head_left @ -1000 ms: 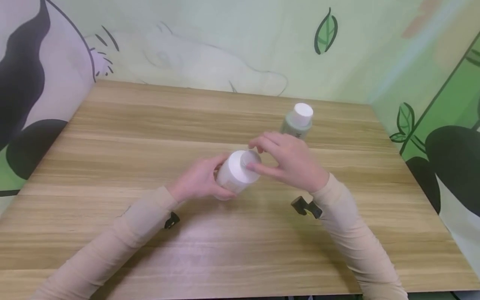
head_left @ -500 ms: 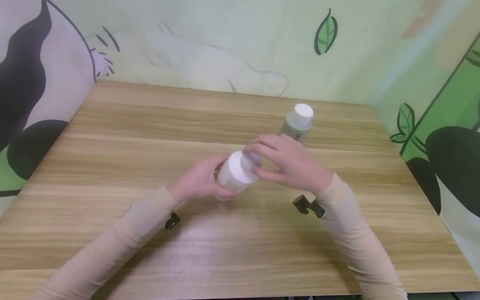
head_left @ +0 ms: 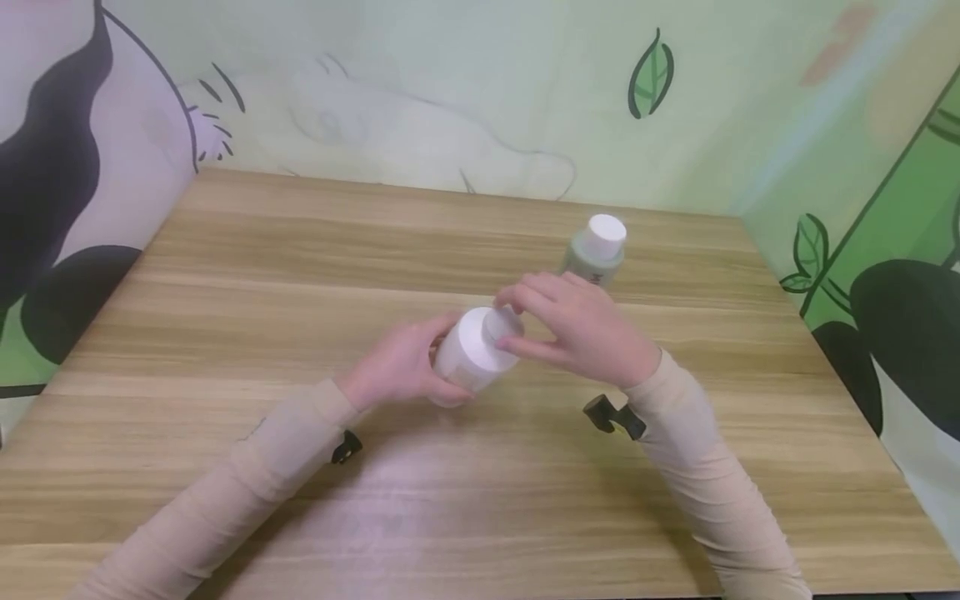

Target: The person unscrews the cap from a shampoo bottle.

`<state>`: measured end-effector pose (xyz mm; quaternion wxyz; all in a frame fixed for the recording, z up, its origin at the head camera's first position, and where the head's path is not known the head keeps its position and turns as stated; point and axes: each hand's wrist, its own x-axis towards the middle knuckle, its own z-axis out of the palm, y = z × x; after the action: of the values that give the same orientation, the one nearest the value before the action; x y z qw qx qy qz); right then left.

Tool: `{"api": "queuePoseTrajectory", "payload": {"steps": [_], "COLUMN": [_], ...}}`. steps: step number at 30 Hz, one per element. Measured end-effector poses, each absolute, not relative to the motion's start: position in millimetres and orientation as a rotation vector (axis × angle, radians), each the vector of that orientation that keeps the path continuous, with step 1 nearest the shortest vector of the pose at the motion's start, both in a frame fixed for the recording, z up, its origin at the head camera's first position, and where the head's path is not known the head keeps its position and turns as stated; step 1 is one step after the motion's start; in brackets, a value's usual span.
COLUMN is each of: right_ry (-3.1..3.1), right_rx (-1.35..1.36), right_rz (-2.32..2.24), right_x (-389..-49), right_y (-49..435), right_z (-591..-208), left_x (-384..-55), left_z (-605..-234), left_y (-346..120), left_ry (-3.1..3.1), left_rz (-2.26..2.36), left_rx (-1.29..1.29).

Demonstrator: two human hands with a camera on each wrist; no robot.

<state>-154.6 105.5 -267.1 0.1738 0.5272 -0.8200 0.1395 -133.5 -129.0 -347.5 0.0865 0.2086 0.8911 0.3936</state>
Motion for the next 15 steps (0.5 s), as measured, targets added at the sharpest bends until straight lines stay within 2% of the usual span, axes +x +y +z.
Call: {"api": "queuePoseTrajectory", "payload": {"steps": [8,15], "right_ry": [-2.315,-2.379], "right_rx": [1.556,1.412], "right_rz": [0.376,0.416], "right_x": [-151.7,-149.3], "right_y": [107.1,108.3], "right_z": [-266.2,-263.2], "left_x": [-133.1,-134.0], "left_z": [-347.2,-349.1], "left_y": [-128.3,-127.6], "left_ry": [2.633,2.662], "left_rz": [1.215,1.197], "left_rx": [0.613,0.635]}}
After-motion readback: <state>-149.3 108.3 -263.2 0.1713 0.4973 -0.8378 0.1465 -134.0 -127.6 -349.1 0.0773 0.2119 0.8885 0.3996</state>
